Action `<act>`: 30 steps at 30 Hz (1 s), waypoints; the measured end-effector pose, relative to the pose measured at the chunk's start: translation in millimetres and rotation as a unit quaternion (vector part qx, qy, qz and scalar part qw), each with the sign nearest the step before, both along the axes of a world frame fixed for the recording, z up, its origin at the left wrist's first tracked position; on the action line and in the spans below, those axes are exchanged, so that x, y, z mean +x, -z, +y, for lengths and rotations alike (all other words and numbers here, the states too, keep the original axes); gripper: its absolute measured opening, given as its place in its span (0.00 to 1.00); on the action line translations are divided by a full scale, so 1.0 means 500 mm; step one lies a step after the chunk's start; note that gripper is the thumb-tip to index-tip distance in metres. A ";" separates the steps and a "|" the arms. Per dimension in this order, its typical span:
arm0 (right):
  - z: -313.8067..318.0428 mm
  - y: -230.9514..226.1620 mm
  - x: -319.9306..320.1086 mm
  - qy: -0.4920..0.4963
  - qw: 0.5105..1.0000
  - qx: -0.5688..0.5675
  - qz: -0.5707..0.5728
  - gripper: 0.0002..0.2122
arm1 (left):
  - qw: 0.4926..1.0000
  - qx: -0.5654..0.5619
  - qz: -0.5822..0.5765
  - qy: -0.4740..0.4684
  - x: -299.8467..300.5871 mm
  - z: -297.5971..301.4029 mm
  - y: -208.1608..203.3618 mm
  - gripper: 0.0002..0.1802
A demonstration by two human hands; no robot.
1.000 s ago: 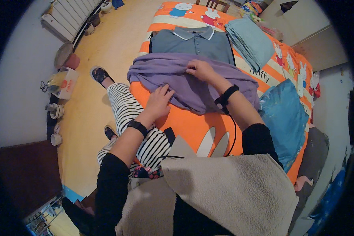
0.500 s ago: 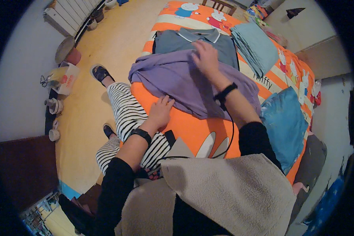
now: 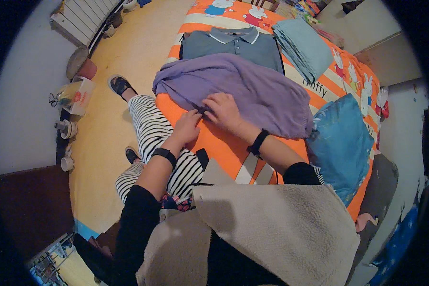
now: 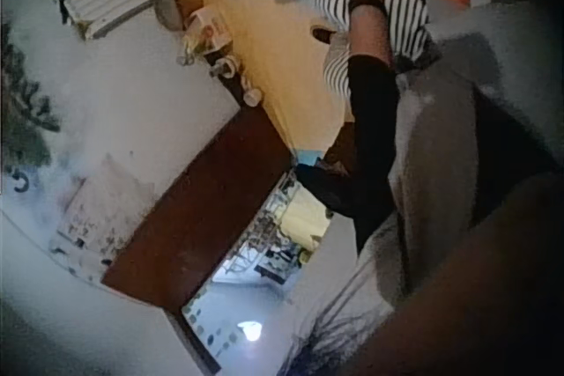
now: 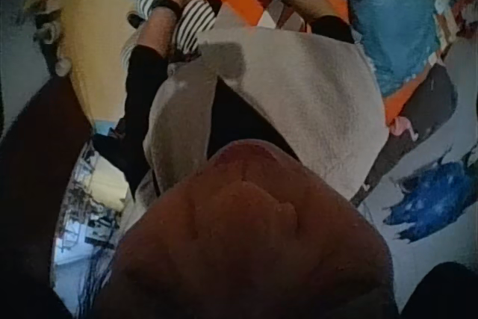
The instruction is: The person folds a pair of purple trousers and a black-and-white striped shirt on a bed. They smooth, align, and fold each garment into neat rectangles, then place them in a stack.
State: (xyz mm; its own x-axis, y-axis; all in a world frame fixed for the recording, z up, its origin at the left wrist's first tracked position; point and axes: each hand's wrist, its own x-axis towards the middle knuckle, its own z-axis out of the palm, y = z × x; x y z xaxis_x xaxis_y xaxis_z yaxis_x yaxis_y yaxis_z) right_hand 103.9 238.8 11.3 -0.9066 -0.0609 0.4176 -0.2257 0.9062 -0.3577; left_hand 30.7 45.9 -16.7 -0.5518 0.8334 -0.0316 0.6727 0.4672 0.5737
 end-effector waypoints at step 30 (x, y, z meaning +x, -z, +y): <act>0.089 -0.029 0.023 0.115 0.989 -0.080 0.043 0.15 | 0.568 0.525 -0.536 -0.337 -0.174 0.079 -0.087 0.20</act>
State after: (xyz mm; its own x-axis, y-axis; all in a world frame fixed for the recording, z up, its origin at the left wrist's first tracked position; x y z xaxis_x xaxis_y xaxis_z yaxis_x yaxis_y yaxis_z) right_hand 115.2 283.2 25.6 -0.8494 0.2161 0.4815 -0.0554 0.8708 -0.4885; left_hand -56.5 85.3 26.8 -0.8898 0.3134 -0.3317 -0.4556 -0.5685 0.6850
